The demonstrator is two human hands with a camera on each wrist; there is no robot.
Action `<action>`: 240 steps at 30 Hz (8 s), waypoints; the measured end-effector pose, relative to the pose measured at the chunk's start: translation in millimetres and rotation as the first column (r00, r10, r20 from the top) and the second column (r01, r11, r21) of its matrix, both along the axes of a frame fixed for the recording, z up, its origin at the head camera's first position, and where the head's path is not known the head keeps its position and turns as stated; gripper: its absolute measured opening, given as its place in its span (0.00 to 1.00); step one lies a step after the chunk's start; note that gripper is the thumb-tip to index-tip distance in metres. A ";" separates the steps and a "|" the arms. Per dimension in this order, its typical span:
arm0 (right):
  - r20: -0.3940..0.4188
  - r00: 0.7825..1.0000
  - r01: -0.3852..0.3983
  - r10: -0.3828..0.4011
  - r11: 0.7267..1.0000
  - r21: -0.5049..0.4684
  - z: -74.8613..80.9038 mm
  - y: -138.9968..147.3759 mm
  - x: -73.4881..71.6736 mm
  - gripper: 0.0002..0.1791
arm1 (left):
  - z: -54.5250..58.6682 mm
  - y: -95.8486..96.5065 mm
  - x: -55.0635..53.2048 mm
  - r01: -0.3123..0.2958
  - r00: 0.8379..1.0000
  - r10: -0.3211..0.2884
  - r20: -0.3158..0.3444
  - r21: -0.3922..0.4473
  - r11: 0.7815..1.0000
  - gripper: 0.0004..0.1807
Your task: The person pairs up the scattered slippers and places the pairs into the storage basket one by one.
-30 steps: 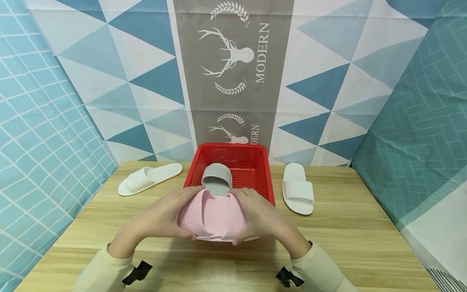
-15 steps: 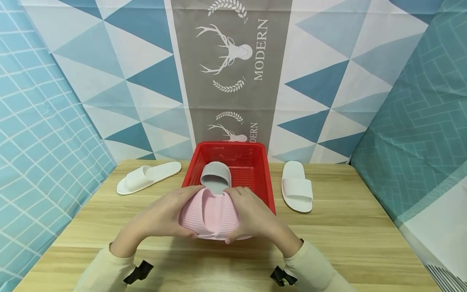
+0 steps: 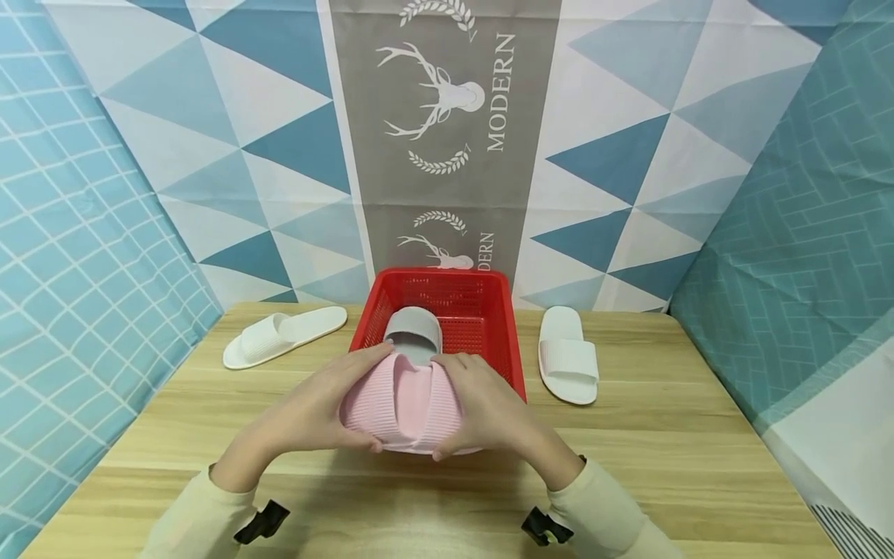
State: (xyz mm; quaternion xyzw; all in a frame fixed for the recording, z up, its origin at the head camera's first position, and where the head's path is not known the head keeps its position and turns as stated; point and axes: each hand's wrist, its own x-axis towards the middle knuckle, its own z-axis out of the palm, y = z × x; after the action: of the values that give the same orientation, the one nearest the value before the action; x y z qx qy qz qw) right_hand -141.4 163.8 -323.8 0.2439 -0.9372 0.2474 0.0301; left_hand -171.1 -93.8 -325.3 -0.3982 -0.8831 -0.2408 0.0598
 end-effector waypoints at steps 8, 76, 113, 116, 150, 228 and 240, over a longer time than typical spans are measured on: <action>-0.049 0.998 0.032 -0.034 0.999 -0.034 7.5 14.7 -0.6 0.57 | -5.6 -18.0 -0.8 -0.085 0.995 0.074 0.068 0.167 0.982 0.54; 0.720 0.516 0.065 0.465 0.817 -0.573 -5.7 45.0 -12.3 0.27 | -19.5 -44.6 -13.3 -0.354 0.432 -0.413 0.802 0.572 0.740 0.13; 0.672 0.722 0.440 0.164 0.641 -0.629 30.3 49.9 -38.0 0.36 | -36.7 -21.1 -38.7 -0.446 0.875 0.302 0.378 0.389 0.806 0.22; 0.670 0.724 0.451 0.167 0.619 -0.642 30.4 50.4 -46.2 0.30 | -39.2 -23.1 -52.3 -0.459 0.869 0.335 0.363 0.344 0.819 0.24; 0.784 0.611 0.515 0.115 0.694 -0.503 32.9 36.9 -101.4 0.11 | -43.6 -19.0 -106.3 -0.559 0.738 0.337 0.584 0.249 0.791 0.22; 0.605 0.639 0.472 -0.475 0.863 0.179 7.6 5.6 -124.7 0.21 | -45.2 -19.7 -105.1 -0.635 0.680 0.380 0.627 0.245 0.732 0.20; 0.461 0.725 0.449 -0.512 0.859 0.248 12.1 9.9 -120.4 0.22 | -45.1 -19.9 -104.4 -0.634 0.678 0.369 0.636 0.250 0.732 0.20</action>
State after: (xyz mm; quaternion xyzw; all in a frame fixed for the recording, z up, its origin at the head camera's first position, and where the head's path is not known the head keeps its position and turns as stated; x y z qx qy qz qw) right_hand -261.8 173.7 -311.8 -0.0807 -0.9545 0.2305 -0.1710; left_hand -275.4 -113.7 -370.3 -0.0206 -0.8562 -0.5148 -0.0377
